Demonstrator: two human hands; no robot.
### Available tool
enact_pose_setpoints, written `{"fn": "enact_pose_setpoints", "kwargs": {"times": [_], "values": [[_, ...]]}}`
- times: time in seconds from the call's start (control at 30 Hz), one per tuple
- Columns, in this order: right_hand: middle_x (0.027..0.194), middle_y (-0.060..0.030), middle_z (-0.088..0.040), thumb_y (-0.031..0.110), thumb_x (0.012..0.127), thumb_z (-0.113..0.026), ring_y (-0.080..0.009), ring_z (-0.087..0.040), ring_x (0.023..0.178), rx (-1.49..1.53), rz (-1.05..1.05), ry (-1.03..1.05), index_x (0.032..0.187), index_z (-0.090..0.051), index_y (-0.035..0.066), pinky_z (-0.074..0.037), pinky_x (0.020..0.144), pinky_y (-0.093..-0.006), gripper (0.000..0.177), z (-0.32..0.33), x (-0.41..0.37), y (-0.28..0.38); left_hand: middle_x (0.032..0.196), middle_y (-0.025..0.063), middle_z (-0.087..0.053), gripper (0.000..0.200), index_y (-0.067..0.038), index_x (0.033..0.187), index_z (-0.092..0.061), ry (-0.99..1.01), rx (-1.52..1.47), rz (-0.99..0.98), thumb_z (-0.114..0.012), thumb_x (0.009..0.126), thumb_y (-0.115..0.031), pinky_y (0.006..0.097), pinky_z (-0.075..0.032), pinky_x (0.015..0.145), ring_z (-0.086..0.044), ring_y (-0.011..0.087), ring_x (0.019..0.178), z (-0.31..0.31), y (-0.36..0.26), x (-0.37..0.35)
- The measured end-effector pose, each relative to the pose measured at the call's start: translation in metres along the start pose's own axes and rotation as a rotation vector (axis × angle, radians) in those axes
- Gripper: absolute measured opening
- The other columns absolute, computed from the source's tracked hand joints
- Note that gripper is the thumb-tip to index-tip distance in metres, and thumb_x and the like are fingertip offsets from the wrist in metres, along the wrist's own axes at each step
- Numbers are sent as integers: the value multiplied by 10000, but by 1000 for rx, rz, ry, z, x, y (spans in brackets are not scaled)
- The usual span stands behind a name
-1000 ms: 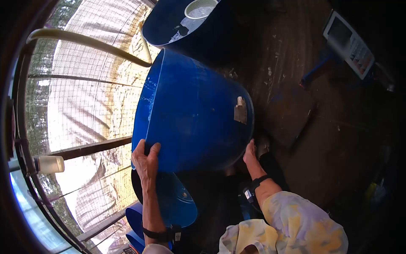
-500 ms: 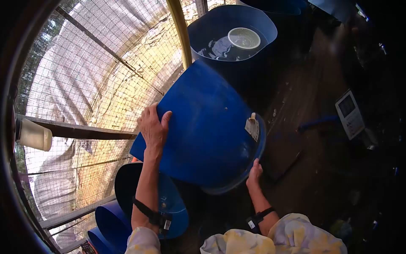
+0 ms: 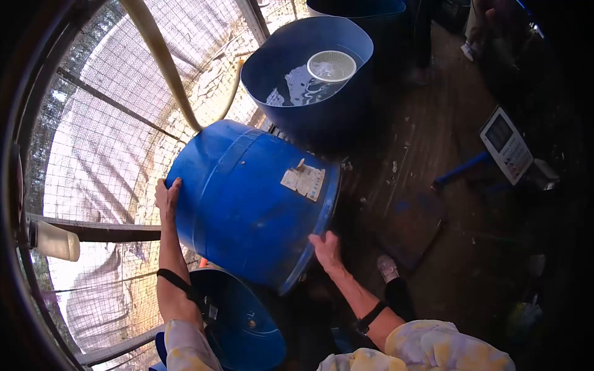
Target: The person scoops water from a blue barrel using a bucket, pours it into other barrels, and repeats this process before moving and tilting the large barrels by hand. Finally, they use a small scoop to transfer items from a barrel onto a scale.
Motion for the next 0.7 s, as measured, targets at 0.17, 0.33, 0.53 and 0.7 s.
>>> {"fn": "enact_pose_setpoints", "kwargs": {"times": [0.17, 0.33, 0.53, 0.7], "values": [[820, -31, -581, 163, 793, -633, -108, -525, 702, 142, -112, 38, 928, -564, -9, -448, 625, -269, 228, 42, -1, -40, 1069, 176, -550, 572, -10, 1081, -503, -98, -109, -121, -657, 718, -425, 481, -336, 909, -486, 361, 1039, 12, -46, -52], [826, -40, -584, 134, 828, -599, -143, -577, 721, 410, -338, -15, 942, -550, 24, -499, 581, -295, 166, 82, -36, -37, 894, 148, -570, 487, -20, 935, -520, -60, -146, -179, -706, 688, -396, 438, -361, 809, -517, 330, 886, 50, -79, -123], [1082, -89, -589, 240, 882, -566, -253, -571, 970, 729, -594, -102, 1121, -527, 60, -474, 826, -424, 301, 167, -41, -122, 775, 103, -582, 320, -52, 833, -545, -60, -298, -186, -712, 685, -280, 402, -379, 699, -524, 295, 759, 62, -129, -267], [1175, -117, -560, 328, 882, -564, -268, -556, 1028, 844, -665, -163, 1191, -493, 34, -450, 875, -419, 433, 189, -31, -147, 686, 76, -567, 213, -65, 719, -545, -96, -423, -130, -690, 687, -219, 366, -354, 660, -495, 243, 668, 59, -138, -308]]}}
Point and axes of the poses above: each hand's wrist, its own x-axis towards the middle knuckle, its own z-axis out of the back of the hand, y = z × x, the point moved 1 cm from there along x, towards the middle knuckle
